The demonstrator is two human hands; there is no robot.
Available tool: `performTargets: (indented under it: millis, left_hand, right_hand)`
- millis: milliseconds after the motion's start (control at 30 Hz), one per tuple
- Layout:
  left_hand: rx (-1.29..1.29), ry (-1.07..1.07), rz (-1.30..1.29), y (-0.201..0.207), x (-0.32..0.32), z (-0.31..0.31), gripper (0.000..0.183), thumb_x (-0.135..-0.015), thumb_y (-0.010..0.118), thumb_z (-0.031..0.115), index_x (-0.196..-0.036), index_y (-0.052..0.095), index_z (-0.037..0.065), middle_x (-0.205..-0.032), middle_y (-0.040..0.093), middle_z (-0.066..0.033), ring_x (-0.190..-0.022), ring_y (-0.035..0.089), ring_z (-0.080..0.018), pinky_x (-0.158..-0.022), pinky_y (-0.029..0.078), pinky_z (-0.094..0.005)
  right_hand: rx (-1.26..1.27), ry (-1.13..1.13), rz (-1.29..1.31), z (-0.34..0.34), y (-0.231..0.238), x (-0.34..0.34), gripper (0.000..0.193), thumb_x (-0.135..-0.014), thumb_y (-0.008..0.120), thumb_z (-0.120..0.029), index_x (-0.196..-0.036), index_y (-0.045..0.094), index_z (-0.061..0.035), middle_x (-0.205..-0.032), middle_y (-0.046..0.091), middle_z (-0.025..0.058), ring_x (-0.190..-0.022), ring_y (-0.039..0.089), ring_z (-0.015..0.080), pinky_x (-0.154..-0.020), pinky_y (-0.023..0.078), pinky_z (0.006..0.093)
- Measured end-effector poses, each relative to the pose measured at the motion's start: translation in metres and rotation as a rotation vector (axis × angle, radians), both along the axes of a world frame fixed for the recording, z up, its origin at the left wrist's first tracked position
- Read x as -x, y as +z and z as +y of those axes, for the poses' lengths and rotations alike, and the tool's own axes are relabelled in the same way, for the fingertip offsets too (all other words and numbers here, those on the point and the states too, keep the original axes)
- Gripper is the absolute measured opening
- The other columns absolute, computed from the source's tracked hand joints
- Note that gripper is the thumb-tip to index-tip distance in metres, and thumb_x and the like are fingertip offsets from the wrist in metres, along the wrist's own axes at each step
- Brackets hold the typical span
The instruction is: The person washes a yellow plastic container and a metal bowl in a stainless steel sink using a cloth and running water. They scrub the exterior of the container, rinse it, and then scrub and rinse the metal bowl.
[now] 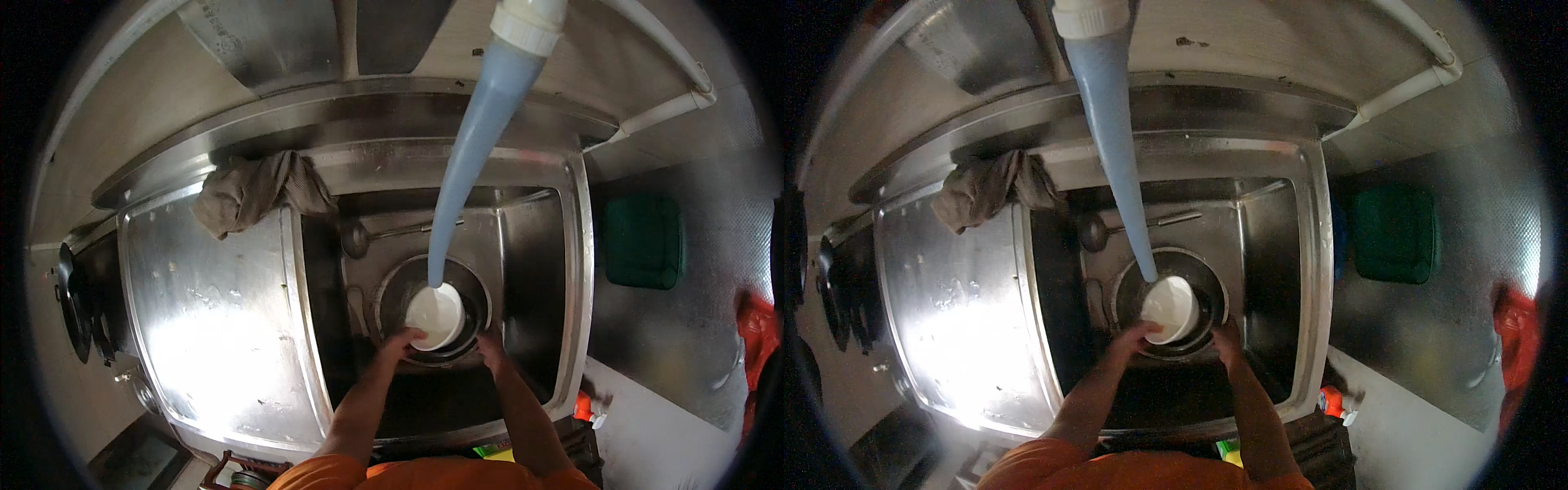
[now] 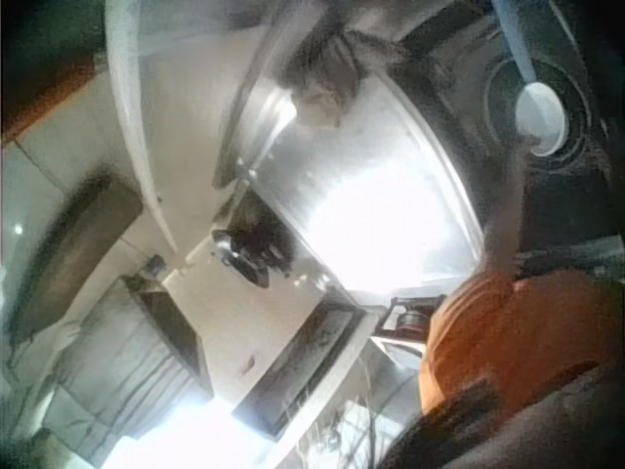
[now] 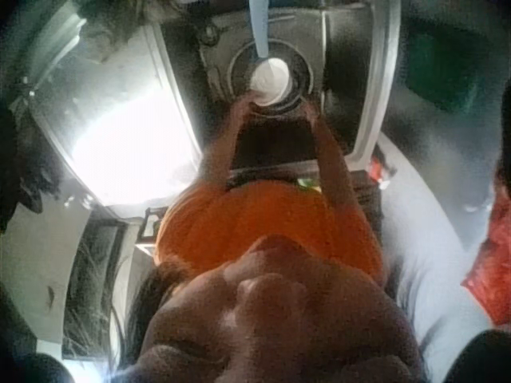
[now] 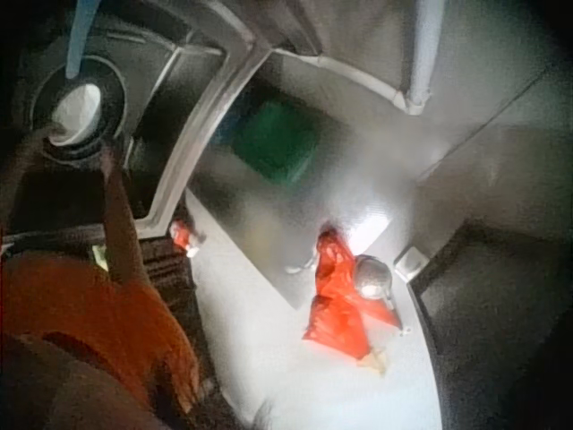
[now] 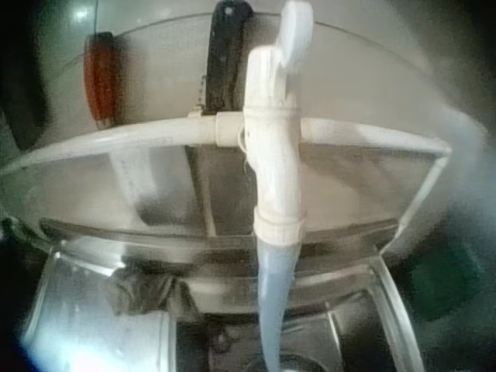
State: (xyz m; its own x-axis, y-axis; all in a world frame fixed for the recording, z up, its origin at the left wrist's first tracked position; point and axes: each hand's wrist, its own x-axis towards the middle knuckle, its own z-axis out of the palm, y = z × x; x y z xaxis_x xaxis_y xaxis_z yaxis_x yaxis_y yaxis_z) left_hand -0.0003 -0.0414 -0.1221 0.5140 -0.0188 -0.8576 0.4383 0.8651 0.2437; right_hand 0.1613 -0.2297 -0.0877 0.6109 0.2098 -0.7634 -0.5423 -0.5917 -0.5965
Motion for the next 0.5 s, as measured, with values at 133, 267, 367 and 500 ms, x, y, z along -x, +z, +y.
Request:
performTargets:
  millis: [133, 267, 367, 500]
  left_hand:
    - [-0.309, 0.229, -0.007, 0.000, 0.000, 0.021, 0.038, -0.076, 0.071, 0.018, -0.109, 0.062, 0.004, -0.094, 0.065, -0.0080, -0.068, 0.059, -0.0183, -0.050, 0.044, -0.0346]
    - [-0.445, 0.444, 0.010, 0.003, -0.014, 0.059, 0.037, -0.078, 0.070, 0.016, -0.112, 0.059, 0.006, -0.091, 0.064, -0.0066, -0.064, 0.059, -0.0185, -0.047, 0.044, -0.0296]
    - [-0.264, 0.636, 0.139, 0.000, -0.021, 0.074, 0.034, -0.083, 0.068, 0.013, -0.114, 0.057, 0.006, -0.093, 0.063, -0.0060, -0.075, 0.063, -0.0212, -0.053, 0.049, -0.0329]
    - [-0.189, 0.940, 0.030, -0.019, -0.012, 0.054, 0.032, -0.084, 0.067, 0.009, -0.115, 0.059, 0.009, -0.095, 0.063, -0.0070, -0.079, 0.063, -0.0233, -0.063, 0.053, -0.0369]
  right_hand:
    - [0.230, 0.109, -0.029, -0.022, 0.011, -0.006, 0.059, -0.091, 0.062, -0.013, -0.143, 0.034, -0.0082, -0.138, 0.046, 0.0156, -0.123, 0.048, 0.0314, -0.095, 0.047, 0.0499]
    - [0.089, 0.055, -0.151, -0.050, 0.014, -0.027, 0.044, -0.093, 0.058, -0.011, -0.135, 0.046, -0.0048, -0.129, 0.054, 0.0162, -0.114, 0.055, 0.0325, -0.089, 0.047, 0.0508]
    - [0.161, 0.043, -0.159, -0.063, 0.009, -0.034, 0.038, -0.093, 0.058, -0.013, -0.129, 0.052, -0.0040, -0.124, 0.058, 0.0162, -0.109, 0.058, 0.0314, -0.086, 0.048, 0.0480]
    - [0.149, 0.133, -0.176, -0.075, 0.006, -0.034, 0.040, -0.092, 0.058, -0.016, -0.129, 0.052, -0.0037, -0.122, 0.059, 0.0164, -0.108, 0.058, 0.0312, -0.087, 0.048, 0.0460]
